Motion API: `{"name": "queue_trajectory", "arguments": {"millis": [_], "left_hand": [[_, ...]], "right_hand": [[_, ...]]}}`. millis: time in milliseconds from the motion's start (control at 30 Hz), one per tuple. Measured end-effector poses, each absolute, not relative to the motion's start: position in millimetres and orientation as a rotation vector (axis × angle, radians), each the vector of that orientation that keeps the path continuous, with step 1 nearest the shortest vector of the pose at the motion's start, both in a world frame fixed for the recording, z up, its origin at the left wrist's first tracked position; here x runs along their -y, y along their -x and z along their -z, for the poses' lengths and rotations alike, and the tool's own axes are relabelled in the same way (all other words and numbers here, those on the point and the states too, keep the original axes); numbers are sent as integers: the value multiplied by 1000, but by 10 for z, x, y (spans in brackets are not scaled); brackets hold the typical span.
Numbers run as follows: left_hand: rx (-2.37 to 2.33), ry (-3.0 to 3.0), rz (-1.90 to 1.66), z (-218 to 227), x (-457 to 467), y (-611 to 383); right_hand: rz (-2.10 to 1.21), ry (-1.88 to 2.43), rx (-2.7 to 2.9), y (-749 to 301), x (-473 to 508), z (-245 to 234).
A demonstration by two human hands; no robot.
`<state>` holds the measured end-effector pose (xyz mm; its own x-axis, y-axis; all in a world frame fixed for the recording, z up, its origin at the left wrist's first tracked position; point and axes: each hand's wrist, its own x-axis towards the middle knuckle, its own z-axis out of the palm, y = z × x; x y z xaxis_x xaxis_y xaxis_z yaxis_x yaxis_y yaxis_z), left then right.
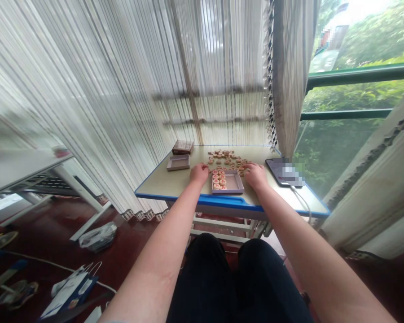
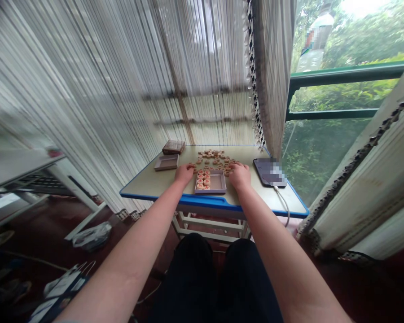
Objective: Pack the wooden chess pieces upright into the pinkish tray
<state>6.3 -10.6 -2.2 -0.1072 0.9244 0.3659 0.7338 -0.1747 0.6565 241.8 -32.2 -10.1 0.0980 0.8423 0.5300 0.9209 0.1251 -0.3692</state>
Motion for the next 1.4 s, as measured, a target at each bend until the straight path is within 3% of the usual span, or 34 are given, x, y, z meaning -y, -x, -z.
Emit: {"name": "queue_trajectory", "arguments": {"millis": [1033, 1400], "left_hand": [[-1857, -1890, -1103, 15, 104, -59], [-1872, -1900, -1139, 52, 32, -58]], "right_hand": [[69, 1781, 1763, -2455, 273, 137], [46, 1541, 1850, -2338, 181, 38]]}}
